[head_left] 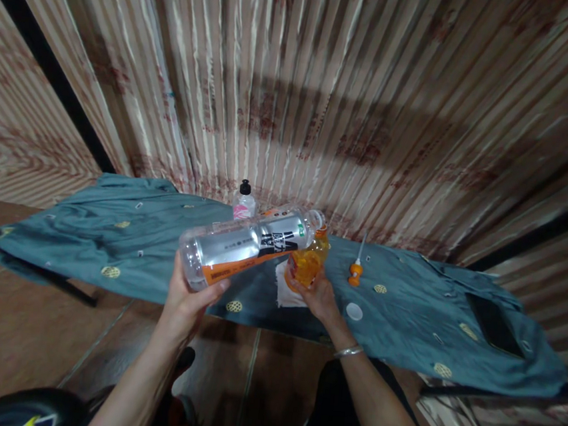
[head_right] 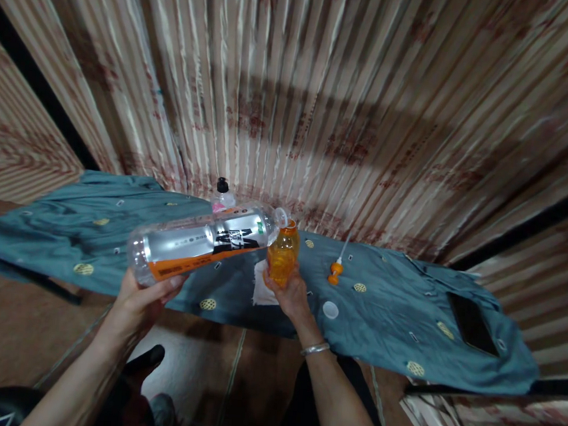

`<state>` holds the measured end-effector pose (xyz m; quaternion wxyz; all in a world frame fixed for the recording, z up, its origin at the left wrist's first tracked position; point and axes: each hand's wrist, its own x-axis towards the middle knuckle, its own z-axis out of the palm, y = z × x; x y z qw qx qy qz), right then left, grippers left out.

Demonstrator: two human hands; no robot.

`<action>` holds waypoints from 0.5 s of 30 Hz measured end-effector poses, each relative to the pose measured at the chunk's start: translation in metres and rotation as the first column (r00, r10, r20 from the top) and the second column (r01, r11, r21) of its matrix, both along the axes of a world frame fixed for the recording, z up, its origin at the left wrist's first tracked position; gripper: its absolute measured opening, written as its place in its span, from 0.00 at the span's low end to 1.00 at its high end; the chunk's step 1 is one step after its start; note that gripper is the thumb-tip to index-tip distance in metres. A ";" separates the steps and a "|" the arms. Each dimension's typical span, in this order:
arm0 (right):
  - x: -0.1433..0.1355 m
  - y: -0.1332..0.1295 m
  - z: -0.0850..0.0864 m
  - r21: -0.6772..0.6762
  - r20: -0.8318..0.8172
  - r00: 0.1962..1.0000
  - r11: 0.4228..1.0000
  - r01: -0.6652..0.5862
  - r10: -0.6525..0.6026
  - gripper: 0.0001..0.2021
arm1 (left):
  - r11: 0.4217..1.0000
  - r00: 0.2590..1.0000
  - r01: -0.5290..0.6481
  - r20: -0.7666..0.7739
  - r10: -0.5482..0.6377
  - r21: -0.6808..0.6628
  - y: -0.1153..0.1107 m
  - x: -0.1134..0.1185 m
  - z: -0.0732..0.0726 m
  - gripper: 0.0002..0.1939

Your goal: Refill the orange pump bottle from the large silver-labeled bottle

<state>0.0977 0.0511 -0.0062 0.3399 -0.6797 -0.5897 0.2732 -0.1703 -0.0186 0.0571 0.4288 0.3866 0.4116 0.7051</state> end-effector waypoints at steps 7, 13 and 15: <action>0.000 -0.001 -0.006 0.053 -0.005 1.000 0.999 -0.004 0.004 0.31 | 1.000 1.000 0.001 0.020 -0.001 -0.002 0.000 0.002 0.002 0.46; -0.001 -0.001 -0.005 0.032 0.002 1.000 0.999 0.021 -0.021 0.31 | 1.000 1.000 0.010 0.025 -0.009 -0.013 -0.001 0.002 0.006 0.43; -0.003 -0.002 -0.004 0.033 -0.019 1.000 0.999 0.016 -0.015 0.31 | 1.000 1.000 0.009 0.026 -0.009 -0.012 -0.002 0.002 0.006 0.45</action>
